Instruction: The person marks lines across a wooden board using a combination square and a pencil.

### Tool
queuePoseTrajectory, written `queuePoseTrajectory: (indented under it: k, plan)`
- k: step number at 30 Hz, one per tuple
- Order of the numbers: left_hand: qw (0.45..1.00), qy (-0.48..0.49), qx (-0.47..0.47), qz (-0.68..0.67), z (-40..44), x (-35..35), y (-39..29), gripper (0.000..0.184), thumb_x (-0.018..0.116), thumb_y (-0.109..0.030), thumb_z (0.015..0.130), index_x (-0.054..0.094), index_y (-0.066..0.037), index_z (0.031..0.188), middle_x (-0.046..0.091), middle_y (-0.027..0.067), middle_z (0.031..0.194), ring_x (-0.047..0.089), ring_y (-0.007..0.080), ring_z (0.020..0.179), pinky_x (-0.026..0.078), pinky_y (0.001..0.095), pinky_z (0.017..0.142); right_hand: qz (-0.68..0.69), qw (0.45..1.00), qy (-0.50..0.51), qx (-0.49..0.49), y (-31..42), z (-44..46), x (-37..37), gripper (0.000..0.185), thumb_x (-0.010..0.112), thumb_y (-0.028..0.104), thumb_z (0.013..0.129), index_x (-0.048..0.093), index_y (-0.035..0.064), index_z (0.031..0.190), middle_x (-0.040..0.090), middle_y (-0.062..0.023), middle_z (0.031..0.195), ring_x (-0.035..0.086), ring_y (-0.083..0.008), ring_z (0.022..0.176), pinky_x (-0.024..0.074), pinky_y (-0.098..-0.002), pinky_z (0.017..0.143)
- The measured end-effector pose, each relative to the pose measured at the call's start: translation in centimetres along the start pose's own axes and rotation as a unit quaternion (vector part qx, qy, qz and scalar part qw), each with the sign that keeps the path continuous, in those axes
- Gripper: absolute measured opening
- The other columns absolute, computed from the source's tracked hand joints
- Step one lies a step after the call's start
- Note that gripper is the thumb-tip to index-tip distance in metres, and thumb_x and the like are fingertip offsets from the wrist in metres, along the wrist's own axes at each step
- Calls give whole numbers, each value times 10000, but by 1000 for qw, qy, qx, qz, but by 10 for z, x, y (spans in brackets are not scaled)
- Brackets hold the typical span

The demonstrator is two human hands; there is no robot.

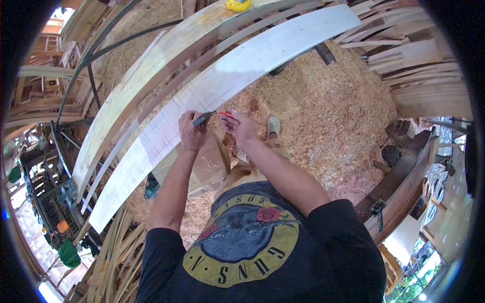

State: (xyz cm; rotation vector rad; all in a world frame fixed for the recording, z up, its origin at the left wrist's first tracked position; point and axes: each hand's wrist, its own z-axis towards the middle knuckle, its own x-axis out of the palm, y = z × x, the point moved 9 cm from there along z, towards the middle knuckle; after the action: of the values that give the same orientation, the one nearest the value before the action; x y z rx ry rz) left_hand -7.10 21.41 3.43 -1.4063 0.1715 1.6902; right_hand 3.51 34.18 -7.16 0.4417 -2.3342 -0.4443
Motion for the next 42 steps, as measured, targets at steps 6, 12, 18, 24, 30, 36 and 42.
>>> queuePoseTrajectory:
  k: [6, 12, 18, 24, 30, 36, 42]
  plan:
    - [1000, -6, 18, -8, -1, 0, 1, 167, 801, -155, 838, 726, -130, 985, 633, 109, 985, 619, 336, 929, 466, 473, 811, 41, 998, 46, -14, 39, -28, -27, 425, 552, 343, 1070, 678, 18, 1314, 779, -124, 1163, 722, -226, 947, 555, -384, 879]
    - [988, 99, 38, -114, -28, -5, -52, 358, 827, -174, 843, 734, -102, 1181, 694, 137, 1091, 662, 392, 1058, 536, 495, 907, -100, 994, -52, -13, 50, -35, -112, 357, 553, 301, 1062, 744, 30, 1193, 756, -86, 999, 705, -192, 818, 560, -343, 726]
    - [966, 185, 75, -163, -38, -12, -134, 538, 791, -132, 827, 631, -96, 1339, 669, 168, 1217, 661, 400, 1088, 534, 502, 931, -251, 955, -112, -109, 76, -41, -185, 250, 607, 102, 953, 746, 5, 1135, 748, -85, 925, 660, -149, 695, 538, -297, 638]
    - [992, 69, 68, -81, -12, -23, -128, 622, 743, -83, 778, 568, -95, 1375, 614, 157, 1244, 588, 390, 1156, 455, 530, 980, -224, 973, 55, 10, 76, -75, -113, 272, 610, 113, 954, 734, -15, 1159, 777, -122, 1041, 654, -147, 722, 524, -281, 562]
    - [997, 56, -46, -12, -13, 11, -62, 566, 727, -92, 800, 572, -89, 1345, 586, 157, 1257, 561, 387, 1189, 437, 519, 1001, -428, 895, 120, -30, 20, -47, -63, 352, 726, 242, 1026, 725, 7, 1288, 769, -43, 1015, 706, -119, 813, 566, -277, 740]
    - [995, 83, -35, 37, -3, 8, -53, 536, 747, -122, 827, 617, -84, 1345, 587, 136, 1230, 560, 369, 1174, 437, 517, 996, -416, 902, 106, 35, 3, -7, -74, 297, 745, 152, 1035, 718, -7, 1284, 756, -42, 1046, 741, -155, 890, 603, -306, 809]
    - [994, 104, -33, 28, 5, 11, -50, 616, 839, -104, 780, 655, -66, 1367, 612, 136, 1234, 582, 364, 1159, 485, 493, 990, -337, 936, 91, 50, 9, -3, -74, 291, 718, 141, 1061, 709, -20, 1303, 754, -60, 1078, 768, -205, 946, 637, -328, 862]
